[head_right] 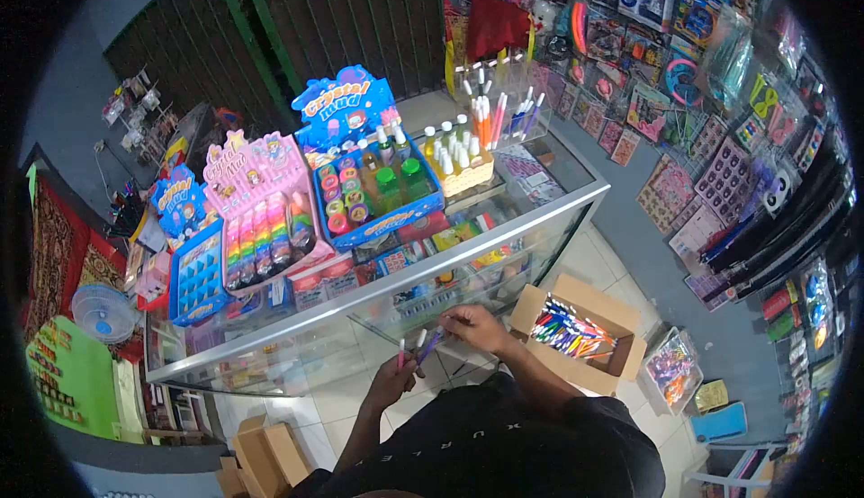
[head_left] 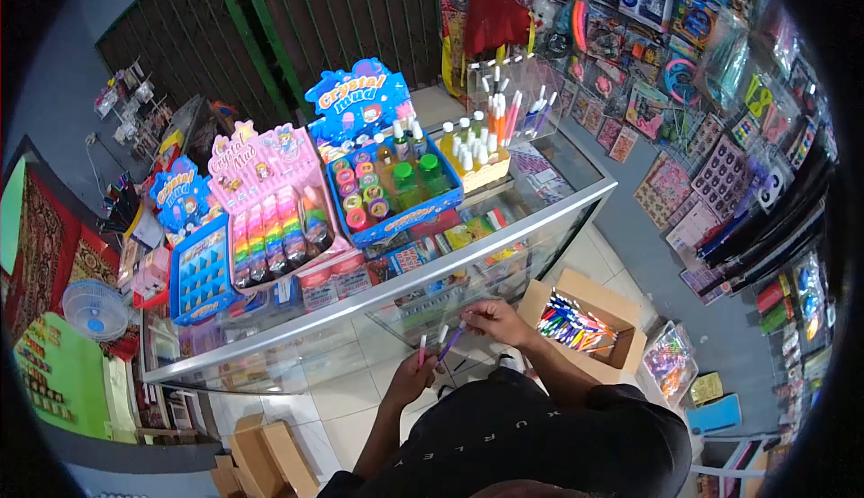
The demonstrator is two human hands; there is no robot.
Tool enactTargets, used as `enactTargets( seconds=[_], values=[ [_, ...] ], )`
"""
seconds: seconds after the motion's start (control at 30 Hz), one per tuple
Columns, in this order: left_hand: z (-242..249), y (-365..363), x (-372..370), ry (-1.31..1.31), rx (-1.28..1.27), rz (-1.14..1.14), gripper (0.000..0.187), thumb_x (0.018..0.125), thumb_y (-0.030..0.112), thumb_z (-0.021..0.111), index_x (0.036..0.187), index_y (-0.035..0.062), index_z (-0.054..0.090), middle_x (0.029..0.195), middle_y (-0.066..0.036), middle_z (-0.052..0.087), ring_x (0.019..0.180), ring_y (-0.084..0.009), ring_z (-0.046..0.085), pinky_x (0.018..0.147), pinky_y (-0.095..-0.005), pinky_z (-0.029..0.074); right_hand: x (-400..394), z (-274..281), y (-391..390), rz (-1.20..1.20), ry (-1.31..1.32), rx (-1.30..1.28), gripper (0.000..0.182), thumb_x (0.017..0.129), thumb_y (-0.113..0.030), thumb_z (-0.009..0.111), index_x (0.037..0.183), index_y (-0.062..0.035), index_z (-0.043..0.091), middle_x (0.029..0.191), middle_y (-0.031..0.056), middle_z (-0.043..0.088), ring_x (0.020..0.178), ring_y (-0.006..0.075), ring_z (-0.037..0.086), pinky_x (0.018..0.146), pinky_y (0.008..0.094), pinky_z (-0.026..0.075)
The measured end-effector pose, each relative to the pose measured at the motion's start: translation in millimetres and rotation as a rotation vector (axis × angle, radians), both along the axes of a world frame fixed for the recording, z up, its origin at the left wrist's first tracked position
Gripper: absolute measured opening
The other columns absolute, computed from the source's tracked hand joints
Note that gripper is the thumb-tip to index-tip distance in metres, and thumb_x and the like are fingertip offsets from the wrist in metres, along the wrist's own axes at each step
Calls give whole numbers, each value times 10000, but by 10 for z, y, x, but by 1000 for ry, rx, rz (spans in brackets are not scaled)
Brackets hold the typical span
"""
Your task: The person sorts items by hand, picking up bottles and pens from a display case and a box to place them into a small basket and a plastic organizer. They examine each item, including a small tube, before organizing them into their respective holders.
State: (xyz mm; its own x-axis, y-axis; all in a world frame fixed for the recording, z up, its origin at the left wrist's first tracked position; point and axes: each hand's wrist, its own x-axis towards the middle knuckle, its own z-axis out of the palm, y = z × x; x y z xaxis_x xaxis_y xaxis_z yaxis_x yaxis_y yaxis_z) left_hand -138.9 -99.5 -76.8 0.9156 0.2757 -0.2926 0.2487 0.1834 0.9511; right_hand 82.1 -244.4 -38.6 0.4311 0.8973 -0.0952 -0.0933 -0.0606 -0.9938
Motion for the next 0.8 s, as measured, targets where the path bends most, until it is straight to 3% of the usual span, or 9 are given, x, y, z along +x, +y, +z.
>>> enactTargets(
  seconds=[0.07,0.17,0.23,0.37,0.5,0.6,0.8],
  values=[
    [-16,-20,63,8,-54,101,254,1023,211,468,1172,18,540,792,-43,629,508,-62,472,462,-219,378,162,7,-29,-28,39,38,170,950,-90,572,1077,-14,657,815,-6,631,691,55,555,630,214,457],
    [-32,35,184,-48,-52,157,254,1033,233,460,1154,24,538,737,-22,578,487,-52,428,445,-211,346,548,200,-130,-201,88,148,182,954,-127,570,1062,-8,655,863,23,655,713,78,581,656,239,483],
    [6,19,267,-73,-99,228,250,1037,270,458,1073,41,552,644,30,465,461,-36,362,420,-207,289,807,445,-191,-379,130,151,258,896,-12,489,1097,5,650,835,51,669,658,73,592,603,202,490],
    [9,-7,386,-54,-77,280,256,1036,284,463,981,52,555,594,76,395,459,-16,328,417,-201,255,1444,557,-437,-648,256,370,249,936,-66,501,1118,33,640,909,77,686,641,80,578,579,201,466],
    [-2,-188,479,-91,-142,301,279,1037,292,460,970,37,552,590,82,370,456,-16,309,416,-207,245,2079,685,-572,-897,106,452,288,961,-179,581,1155,26,639,925,68,685,633,84,538,580,211,447],
    [-102,-325,558,-60,-73,304,282,1038,293,458,973,35,552,592,85,357,458,-18,300,417,-210,243,2484,954,-530,-966,-108,440,350,960,-220,614,1191,43,631,910,59,689,635,67,528,559,203,421],
    [-62,-542,655,-62,-117,343,278,1040,286,456,969,34,550,593,76,363,462,-22,297,418,-214,239,3165,1212,-265,-1038,-298,387,380,948,-239,633,1208,38,635,902,36,694,663,62,561,589,210,451]
  ],
)
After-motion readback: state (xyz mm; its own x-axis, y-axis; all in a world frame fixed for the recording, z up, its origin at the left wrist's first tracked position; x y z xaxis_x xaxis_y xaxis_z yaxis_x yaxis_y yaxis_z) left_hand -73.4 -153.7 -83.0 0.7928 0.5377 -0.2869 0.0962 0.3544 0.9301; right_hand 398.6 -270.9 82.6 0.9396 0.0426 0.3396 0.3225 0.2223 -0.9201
